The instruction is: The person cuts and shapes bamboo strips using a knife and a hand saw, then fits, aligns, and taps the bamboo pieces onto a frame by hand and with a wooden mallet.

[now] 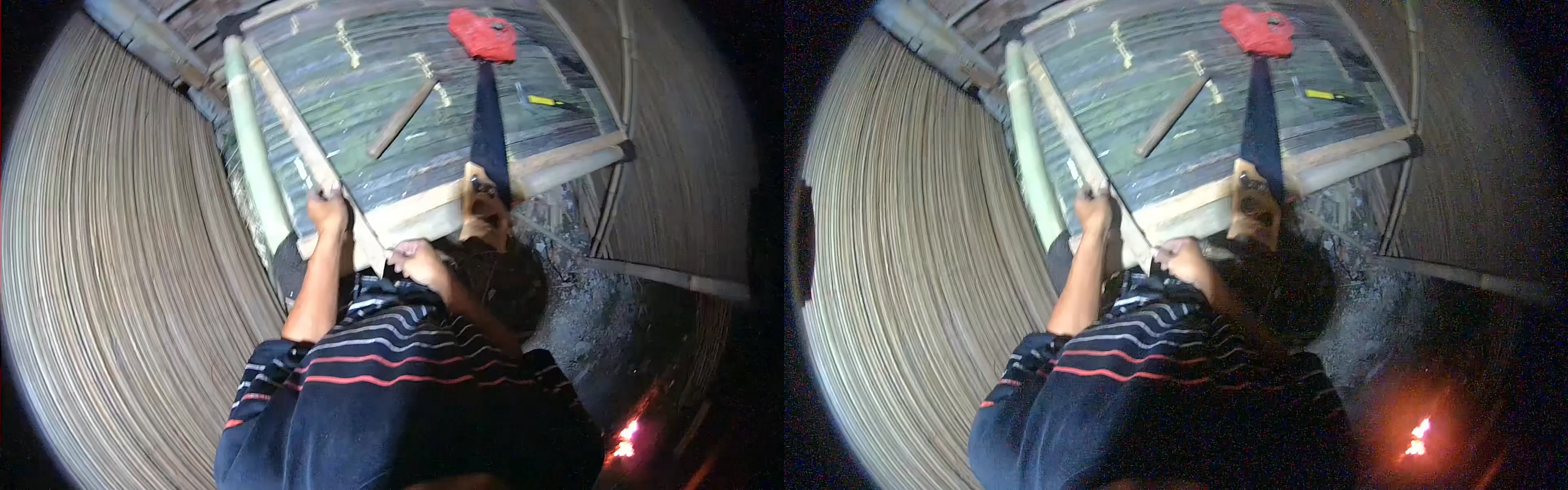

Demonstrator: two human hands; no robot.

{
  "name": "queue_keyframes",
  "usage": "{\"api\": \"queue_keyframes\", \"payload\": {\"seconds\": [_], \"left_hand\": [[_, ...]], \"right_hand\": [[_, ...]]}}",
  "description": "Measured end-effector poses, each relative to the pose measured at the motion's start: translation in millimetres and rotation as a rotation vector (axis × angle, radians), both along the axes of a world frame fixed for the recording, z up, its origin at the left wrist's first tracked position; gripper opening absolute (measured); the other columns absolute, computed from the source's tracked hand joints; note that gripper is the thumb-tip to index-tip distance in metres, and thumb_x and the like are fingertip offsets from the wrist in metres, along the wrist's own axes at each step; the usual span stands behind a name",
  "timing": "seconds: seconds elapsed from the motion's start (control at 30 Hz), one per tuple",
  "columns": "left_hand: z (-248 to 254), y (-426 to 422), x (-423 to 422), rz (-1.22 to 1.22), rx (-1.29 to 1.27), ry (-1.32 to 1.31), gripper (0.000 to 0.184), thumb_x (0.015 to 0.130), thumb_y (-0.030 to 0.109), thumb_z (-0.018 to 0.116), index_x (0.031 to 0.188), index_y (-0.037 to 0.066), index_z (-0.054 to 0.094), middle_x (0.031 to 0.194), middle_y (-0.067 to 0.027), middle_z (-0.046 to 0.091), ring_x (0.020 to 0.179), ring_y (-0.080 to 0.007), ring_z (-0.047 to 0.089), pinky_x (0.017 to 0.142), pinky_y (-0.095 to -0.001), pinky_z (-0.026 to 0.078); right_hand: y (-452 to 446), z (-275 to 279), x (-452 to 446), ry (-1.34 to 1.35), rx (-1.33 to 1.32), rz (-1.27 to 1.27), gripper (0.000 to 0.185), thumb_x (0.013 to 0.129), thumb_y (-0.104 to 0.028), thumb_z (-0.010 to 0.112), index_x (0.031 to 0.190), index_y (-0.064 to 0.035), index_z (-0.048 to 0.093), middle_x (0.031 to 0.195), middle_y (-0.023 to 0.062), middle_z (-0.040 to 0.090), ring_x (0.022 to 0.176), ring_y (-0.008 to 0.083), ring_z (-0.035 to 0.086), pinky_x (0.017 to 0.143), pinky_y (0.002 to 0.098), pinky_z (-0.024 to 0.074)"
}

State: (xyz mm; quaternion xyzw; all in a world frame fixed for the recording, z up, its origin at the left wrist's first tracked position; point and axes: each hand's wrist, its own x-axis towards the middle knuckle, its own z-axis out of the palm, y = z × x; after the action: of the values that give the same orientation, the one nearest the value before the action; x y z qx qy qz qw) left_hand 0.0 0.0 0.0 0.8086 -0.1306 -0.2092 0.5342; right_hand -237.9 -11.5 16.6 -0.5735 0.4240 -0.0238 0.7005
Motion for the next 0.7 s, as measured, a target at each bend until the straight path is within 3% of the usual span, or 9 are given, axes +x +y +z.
{"api": "queue_keyframes", "payload": {"seconds": [0.1,0.2,0.3,0.37,0.43,0.5,0.57,0.6,0.7], "left_hand": [[8,-8,-48,0.090,-0.043,0.182,0.040,0.100,0.017,0.068,0.131,-0.006,0.060,0.115,-0.0188,0.072,0.104,-0.0246,0.067,0.093,-0.0371,0.051],[-6,14,-7,0.084,-0.261,0.258,0.028,0.103,0.019,0.065,0.123,0.000,0.068,0.100,-0.0071,0.074,0.083,-0.0160,0.063,0.070,-0.0328,0.049],[1,20,-3,0.096,-0.488,0.602,0.029,0.106,0.007,0.054,0.133,0.000,0.060,0.112,-0.0073,0.071,0.092,-0.0184,0.067,0.081,-0.0346,0.056],[11,26,-1,0.088,-0.459,0.598,0.030,0.107,0.009,0.049,0.134,0.001,0.058,0.114,-0.0085,0.070,0.096,-0.0207,0.068,0.086,-0.0363,0.057],[5,34,6,0.092,-0.528,0.672,0.028,0.110,0.020,0.045,0.127,0.004,0.062,0.100,-0.0049,0.069,0.083,-0.0197,0.066,0.073,-0.0357,0.057],[19,40,11,0.189,-0.481,0.807,0.050,0.107,0.055,0.046,0.120,0.009,0.059,0.072,0.0042,0.048,0.054,-0.0089,0.044,0.047,-0.0248,0.038],[37,44,17,0.101,-0.590,0.938,0.068,0.100,0.069,0.050,0.127,0.007,0.055,0.070,0.0051,0.042,0.053,-0.0067,0.038,0.046,-0.0227,0.035],[43,43,17,0.051,-0.577,0.957,0.082,0.095,0.076,0.052,0.131,0.003,0.051,0.070,0.0060,0.037,0.053,-0.0057,0.033,0.045,-0.0219,0.032],[46,35,18,-0.117,-0.640,0.978,0.073,0.099,0.065,0.057,0.133,0.001,0.049,0.070,0.0059,0.034,0.052,-0.0051,0.032,0.043,-0.0208,0.030]], "right_hand": [[-20,26,-35,-0.053,0.265,-0.006,0.023,0.100,-0.024,0.071,0.092,-0.0021,0.073,0.069,-0.0030,0.060,0.057,0.0073,0.050,0.052,0.0240,0.0389],[-25,36,11,-0.178,0.513,-0.111,0.027,0.102,-0.022,0.065,0.081,-0.0050,0.068,0.063,-0.0048,0.050,0.053,0.0071,0.042,0.049,0.0249,0.0338],[-45,45,28,-0.429,0.493,-0.213,0.022,0.104,-0.017,0.060,0.083,-0.0082,0.057,0.065,-0.0043,0.044,0.051,0.0070,0.037,0.047,0.0239,0.0297],[-75,63,35,-0.878,0.258,0.039,0.023,0.104,-0.017,0.057,0.082,-0.0107,0.052,0.066,-0.0030,0.043,0.055,0.0084,0.039,0.051,0.0252,0.0324],[-100,100,42,-0.963,0.395,-0.144,0.025,0.103,-0.019,0.055,0.080,-0.0124,0.049,0.066,-0.0027,0.042,0.058,0.0088,0.041,0.056,0.0259,0.0342],[-127,161,37,-1.024,0.275,-0.422,0.024,0.105,-0.023,0.057,0.084,-0.0141,0.051,0.068,-0.0045,0.042,0.059,0.0085,0.038,0.055,0.0252,0.0323],[-152,214,16,-1.179,0.108,-0.439,0.021,0.105,-0.022,0.061,0.088,-0.0123,0.053,0.070,-0.0052,0.040,0.060,0.0084,0.035,0.058,0.0250,0.0322],[-160,231,6,-1.169,0.012,-0.538,0.021,0.106,-0.026,0.060,0.094,-0.0091,0.056,0.073,-0.0040,0.039,0.061,0.0086,0.034,0.059,0.0250,0.0316],[-150,252,-6,-0.738,-0.438,-0.782,0.038,0.107,-0.035,0.057,0.125,-0.0020,0.062,0.078,-0.0014,0.046,0.066,0.0084,0.042,0.061,0.0242,0.0355]]}}
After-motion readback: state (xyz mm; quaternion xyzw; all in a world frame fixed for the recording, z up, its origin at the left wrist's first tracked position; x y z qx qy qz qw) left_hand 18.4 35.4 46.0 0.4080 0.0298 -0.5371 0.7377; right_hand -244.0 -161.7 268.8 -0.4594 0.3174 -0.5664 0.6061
